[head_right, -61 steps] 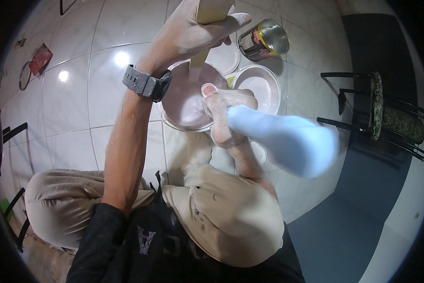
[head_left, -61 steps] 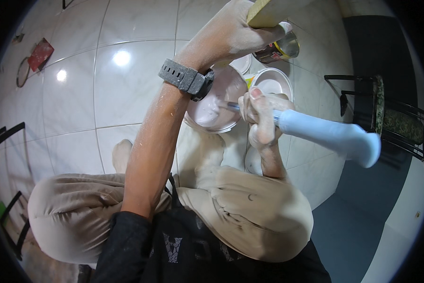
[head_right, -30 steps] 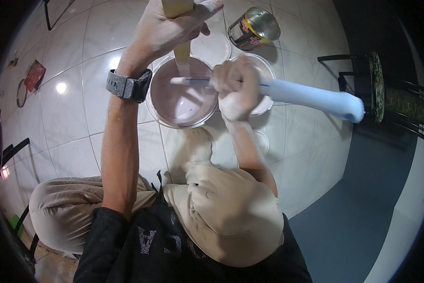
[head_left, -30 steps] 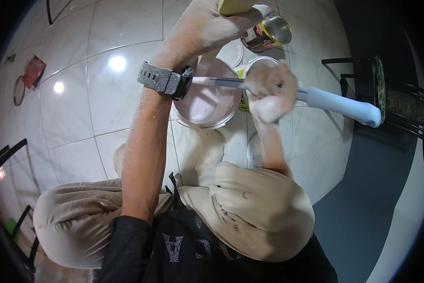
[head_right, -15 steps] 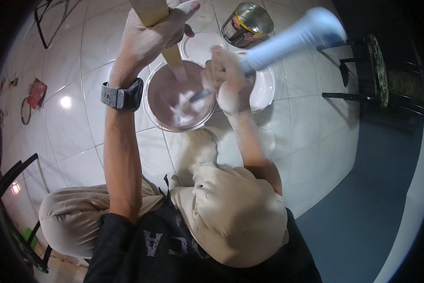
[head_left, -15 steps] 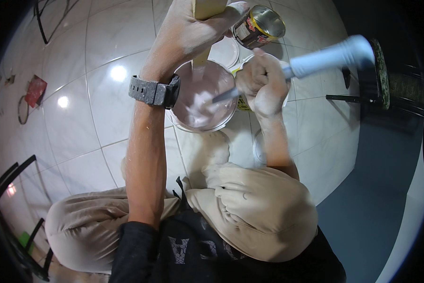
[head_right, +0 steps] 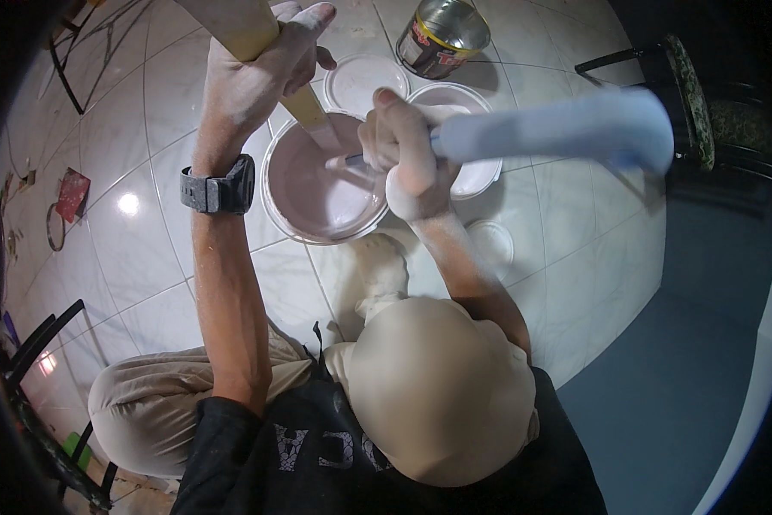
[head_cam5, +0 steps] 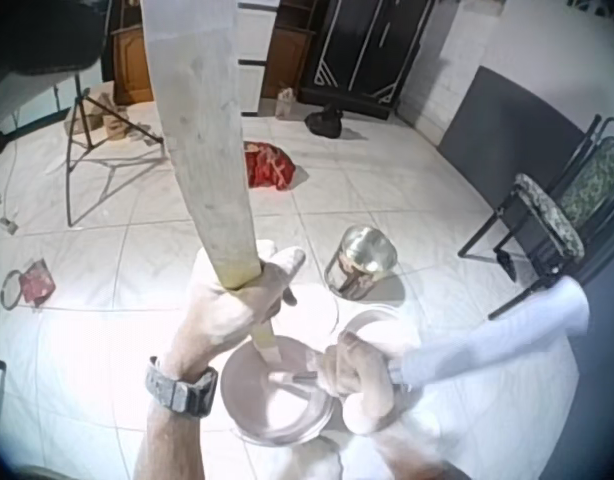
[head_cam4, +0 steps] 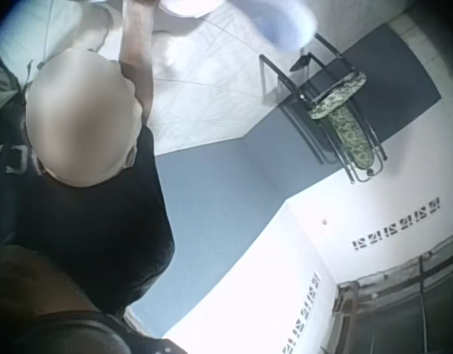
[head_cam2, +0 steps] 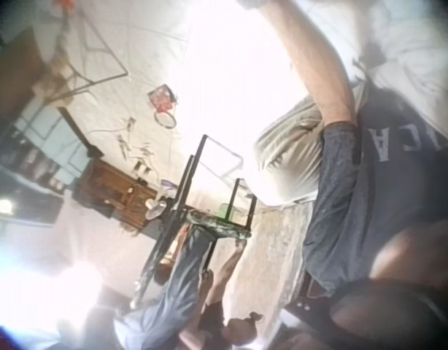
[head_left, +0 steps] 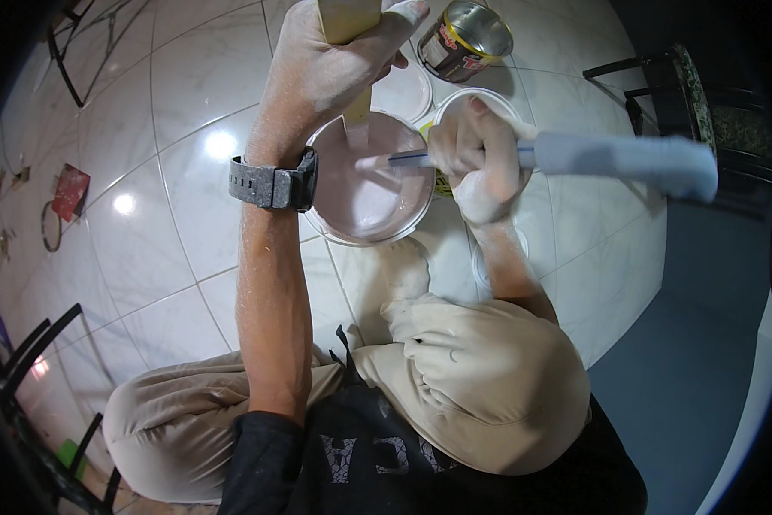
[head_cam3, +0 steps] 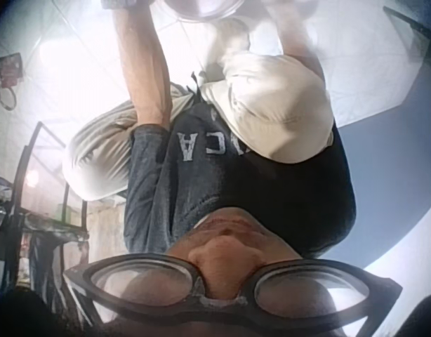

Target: The person sits on the floor and uses a blue-handled stirrer to mix white paint in a bucket. They then use a wooden stick to scrape the stirrer and mix a second bucket of pink paint.

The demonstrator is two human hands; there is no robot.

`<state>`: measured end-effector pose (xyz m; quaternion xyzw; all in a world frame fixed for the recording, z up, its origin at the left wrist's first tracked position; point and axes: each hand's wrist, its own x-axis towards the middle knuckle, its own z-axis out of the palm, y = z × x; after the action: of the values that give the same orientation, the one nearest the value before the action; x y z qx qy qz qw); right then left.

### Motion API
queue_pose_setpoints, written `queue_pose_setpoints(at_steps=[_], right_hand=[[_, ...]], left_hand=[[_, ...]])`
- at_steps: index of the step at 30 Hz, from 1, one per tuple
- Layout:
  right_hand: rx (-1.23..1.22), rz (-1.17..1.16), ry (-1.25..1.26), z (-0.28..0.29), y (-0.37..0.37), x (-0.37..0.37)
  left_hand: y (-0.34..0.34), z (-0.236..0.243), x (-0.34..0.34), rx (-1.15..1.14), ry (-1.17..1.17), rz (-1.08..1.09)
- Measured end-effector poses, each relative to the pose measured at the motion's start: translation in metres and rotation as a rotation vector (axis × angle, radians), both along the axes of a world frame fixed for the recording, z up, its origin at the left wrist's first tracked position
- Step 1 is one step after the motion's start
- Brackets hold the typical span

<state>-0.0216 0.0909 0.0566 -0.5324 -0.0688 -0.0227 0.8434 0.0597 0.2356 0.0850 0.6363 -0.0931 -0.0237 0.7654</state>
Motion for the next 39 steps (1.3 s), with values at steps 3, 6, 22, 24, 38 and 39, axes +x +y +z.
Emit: queue_pose_setpoints(at_steps=[3, 6, 22, 24, 38, 39], right_hand=[[-0.239, 0.008, 0.266, 0.017, 0.006, -0.007], [-0.067, 0.030, 0.096, 0.006, 0.011, -0.003], [-0.057, -0.066, 0.152, 0.007, 0.018, 0.006], [-0.238, -0.003, 0.149, 0.012, 0.023, -0.007], [-0.113, -0.158, -0.241, 0.143, -0.039, -0.021], [-0.106, -0.134, -0.266, 0.150, -0.044, -0.022]], left_hand=[[-0.001, -0.002, 0.000, -0.021, -0.008, -0.004], [-0.002, -0.008, 0.003, -0.019, -0.063, 0.015], [-0.004, -0.001, 0.001, 0.009, -0.066, -0.003], [-0.002, 0.000, 0.000, -0.013, -0.047, -0.028], [0.012, -0.014, -0.001, 0.037, -0.261, -0.019], [0.009, -0.011, -0.001, 0.012, -0.240, -0.038]])
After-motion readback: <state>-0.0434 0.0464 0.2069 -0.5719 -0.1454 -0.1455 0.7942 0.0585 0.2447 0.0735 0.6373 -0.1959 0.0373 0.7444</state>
